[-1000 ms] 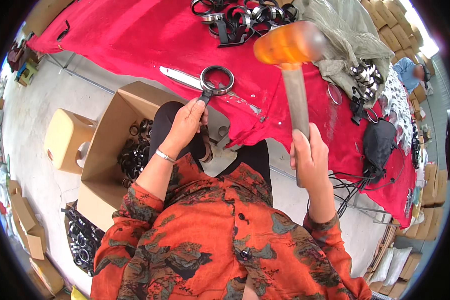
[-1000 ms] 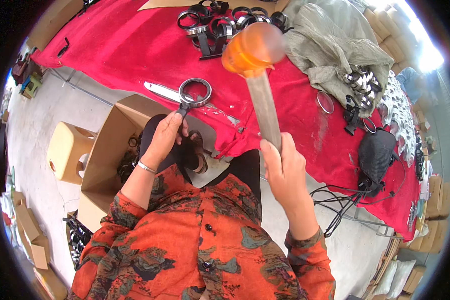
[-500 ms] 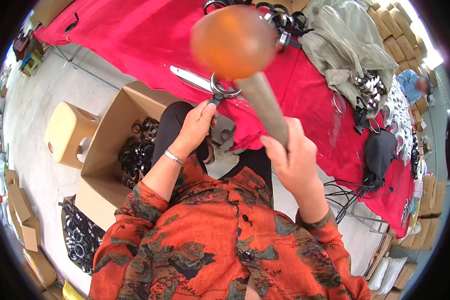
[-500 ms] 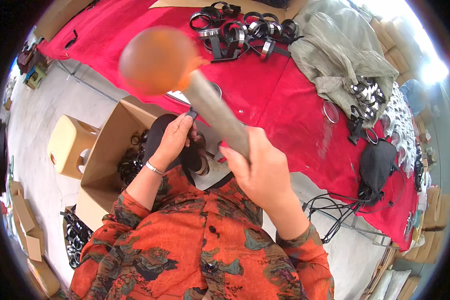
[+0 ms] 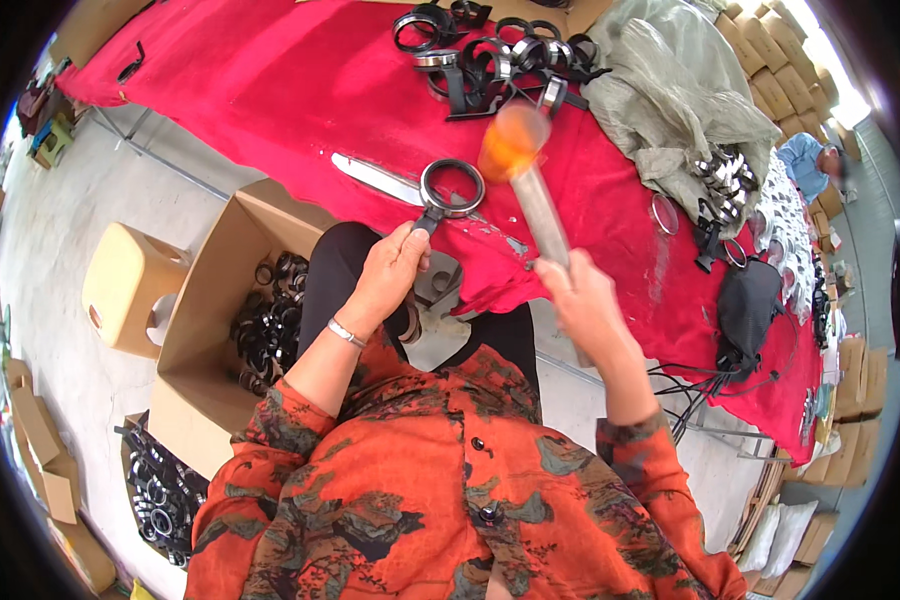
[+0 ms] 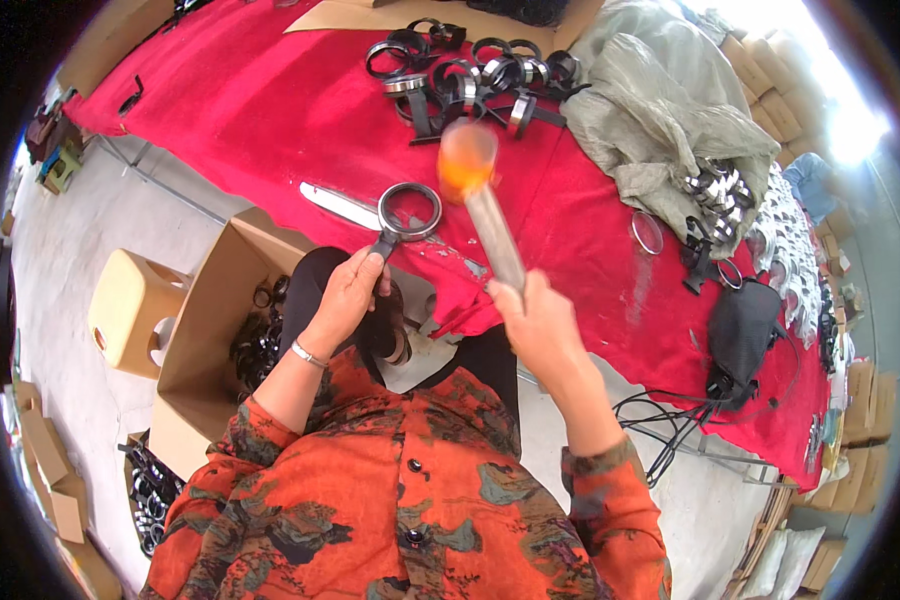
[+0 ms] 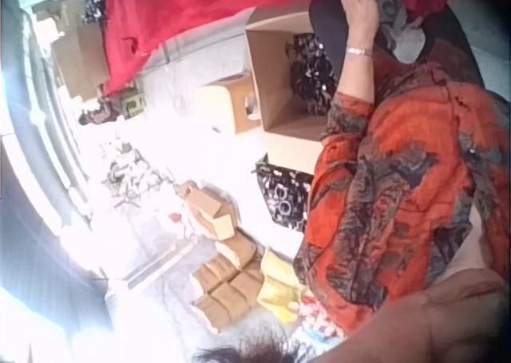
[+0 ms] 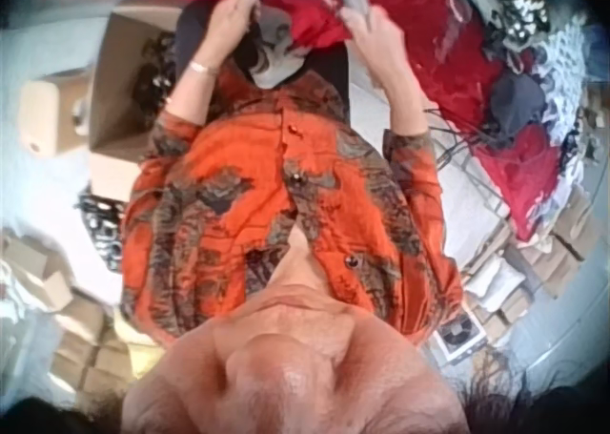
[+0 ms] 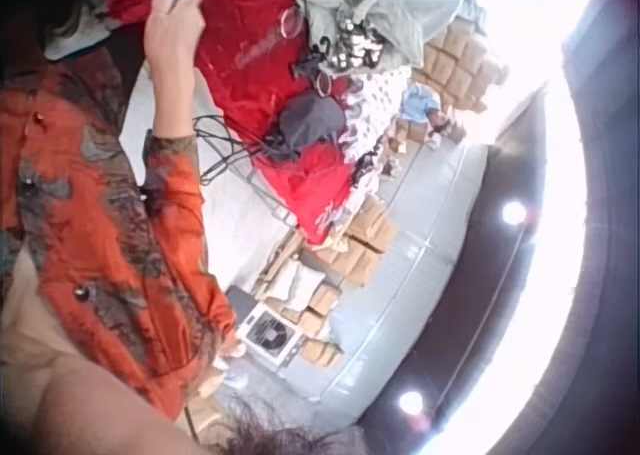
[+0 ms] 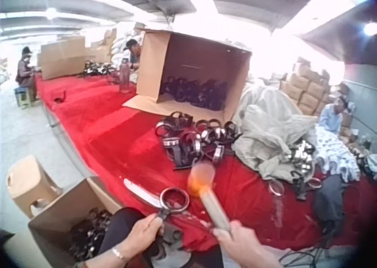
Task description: The recorder uses a rubber mallet to hammer metal rings into plastic holders on a red-clothed table in a factory environment.
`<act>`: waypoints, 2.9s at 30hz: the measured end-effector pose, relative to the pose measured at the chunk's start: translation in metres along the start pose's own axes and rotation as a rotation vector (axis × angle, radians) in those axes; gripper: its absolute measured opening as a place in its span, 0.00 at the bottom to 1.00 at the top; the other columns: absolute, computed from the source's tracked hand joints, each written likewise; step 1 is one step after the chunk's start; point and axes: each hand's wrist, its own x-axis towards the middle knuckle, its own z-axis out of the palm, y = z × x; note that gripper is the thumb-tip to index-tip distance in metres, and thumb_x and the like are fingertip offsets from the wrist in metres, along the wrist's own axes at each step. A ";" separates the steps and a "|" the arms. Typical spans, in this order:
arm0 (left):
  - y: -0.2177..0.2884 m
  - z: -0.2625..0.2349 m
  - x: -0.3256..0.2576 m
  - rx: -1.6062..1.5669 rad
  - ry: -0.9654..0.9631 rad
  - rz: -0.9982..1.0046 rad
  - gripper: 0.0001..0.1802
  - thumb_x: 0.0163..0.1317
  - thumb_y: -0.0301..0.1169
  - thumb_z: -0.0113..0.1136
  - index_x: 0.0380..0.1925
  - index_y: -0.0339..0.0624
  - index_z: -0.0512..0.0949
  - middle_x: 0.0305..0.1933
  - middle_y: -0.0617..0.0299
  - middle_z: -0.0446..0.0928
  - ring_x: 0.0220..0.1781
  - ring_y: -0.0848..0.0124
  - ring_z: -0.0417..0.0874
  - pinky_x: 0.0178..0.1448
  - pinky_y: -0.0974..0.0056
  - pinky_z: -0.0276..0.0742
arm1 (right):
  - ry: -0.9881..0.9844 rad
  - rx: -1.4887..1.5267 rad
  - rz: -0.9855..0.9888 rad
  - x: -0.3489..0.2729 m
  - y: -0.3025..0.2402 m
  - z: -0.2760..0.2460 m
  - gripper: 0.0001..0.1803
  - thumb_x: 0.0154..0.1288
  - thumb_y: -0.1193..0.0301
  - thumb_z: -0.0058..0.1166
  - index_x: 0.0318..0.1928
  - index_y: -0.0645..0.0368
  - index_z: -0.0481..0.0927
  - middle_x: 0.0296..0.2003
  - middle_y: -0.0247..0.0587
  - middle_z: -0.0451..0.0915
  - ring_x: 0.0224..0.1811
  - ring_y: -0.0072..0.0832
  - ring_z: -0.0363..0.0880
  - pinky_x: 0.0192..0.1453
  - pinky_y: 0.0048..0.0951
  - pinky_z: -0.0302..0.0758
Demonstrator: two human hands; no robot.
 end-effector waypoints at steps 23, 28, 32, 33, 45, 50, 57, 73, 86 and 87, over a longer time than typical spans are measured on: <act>0.072 -0.019 0.178 0.630 0.281 0.127 0.25 0.57 0.49 0.58 0.37 0.33 0.79 0.33 0.48 0.81 0.38 0.57 0.82 0.44 0.56 0.76 | -0.163 0.475 0.080 -0.045 0.045 0.006 0.16 0.70 0.58 0.49 0.35 0.60 0.69 0.20 0.32 0.71 0.17 0.19 0.70 0.20 0.23 0.69; 0.069 -0.003 0.224 0.849 0.458 -0.014 0.24 0.53 0.50 0.58 0.31 0.35 0.81 0.33 0.42 0.80 0.43 0.48 0.82 0.47 0.51 0.76 | -0.244 0.599 0.142 -0.054 0.044 0.011 0.16 0.69 0.60 0.51 0.40 0.61 0.70 0.21 0.32 0.72 0.20 0.18 0.73 0.23 0.24 0.70; 0.069 -0.047 0.221 0.333 0.440 0.184 0.17 0.53 0.40 0.62 0.21 0.35 0.77 0.25 0.51 0.79 0.24 0.64 0.82 0.31 0.61 0.76 | -0.326 0.694 0.154 -0.053 0.050 0.007 0.16 0.70 0.60 0.50 0.43 0.61 0.69 0.21 0.32 0.72 0.20 0.18 0.73 0.23 0.23 0.70; 0.079 -0.046 0.206 0.156 0.319 0.176 0.14 0.56 0.38 0.61 0.21 0.37 0.77 0.25 0.55 0.79 0.23 0.69 0.81 0.29 0.64 0.75 | -0.296 0.686 0.156 -0.052 0.052 0.005 0.16 0.70 0.60 0.50 0.43 0.61 0.69 0.21 0.32 0.72 0.20 0.18 0.72 0.23 0.23 0.70; 0.008 -0.024 -0.006 -0.215 -0.082 -0.132 0.12 0.71 0.40 0.48 0.36 0.42 0.72 0.28 0.67 0.74 0.33 0.78 0.76 0.32 0.73 0.77 | -0.122 0.634 -0.037 -0.045 0.024 -0.007 0.15 0.69 0.61 0.51 0.47 0.61 0.73 0.20 0.29 0.72 0.17 0.13 0.68 0.20 0.18 0.65; -0.012 -0.023 -0.003 -0.097 0.015 -0.091 0.18 0.73 0.44 0.43 0.34 0.41 0.72 0.27 0.65 0.72 0.28 0.77 0.73 0.31 0.73 0.71 | 0.022 0.494 -0.310 -0.048 0.002 -0.021 0.17 0.67 0.64 0.53 0.50 0.62 0.71 0.21 0.36 0.75 0.19 0.21 0.73 0.22 0.24 0.68; -0.008 -0.029 0.015 -0.153 0.028 -0.073 0.19 0.71 0.45 0.45 0.29 0.42 0.71 0.23 0.68 0.70 0.24 0.80 0.70 0.26 0.74 0.65 | -0.035 -0.049 -0.310 -0.046 0.026 0.012 0.16 0.67 0.63 0.54 0.43 0.63 0.70 0.22 0.51 0.75 0.23 0.46 0.77 0.28 0.38 0.70; -0.007 -0.027 -0.005 -0.101 0.049 -0.080 0.19 0.71 0.43 0.48 0.28 0.38 0.71 0.24 0.68 0.69 0.27 0.79 0.70 0.34 0.71 0.69 | -0.304 0.053 -0.212 0.000 -0.068 -0.003 0.18 0.68 0.59 0.53 0.37 0.64 0.71 0.22 0.54 0.75 0.24 0.50 0.76 0.29 0.39 0.71; -0.005 -0.031 -0.003 -0.030 0.084 0.003 0.21 0.71 0.46 0.44 0.27 0.42 0.72 0.22 0.69 0.70 0.21 0.82 0.65 0.25 0.75 0.61 | -0.204 0.011 -0.105 0.031 -0.058 -0.012 0.23 0.68 0.55 0.51 0.34 0.67 0.71 0.26 0.60 0.76 0.29 0.48 0.79 0.34 0.42 0.72; -0.006 -0.031 -0.004 -0.030 0.086 0.003 0.21 0.71 0.46 0.44 0.27 0.42 0.72 0.22 0.69 0.70 0.21 0.82 0.65 0.25 0.75 0.61 | -0.162 0.022 -0.150 0.026 -0.060 -0.017 0.22 0.68 0.56 0.52 0.35 0.66 0.71 0.25 0.58 0.76 0.27 0.46 0.78 0.33 0.41 0.72</act>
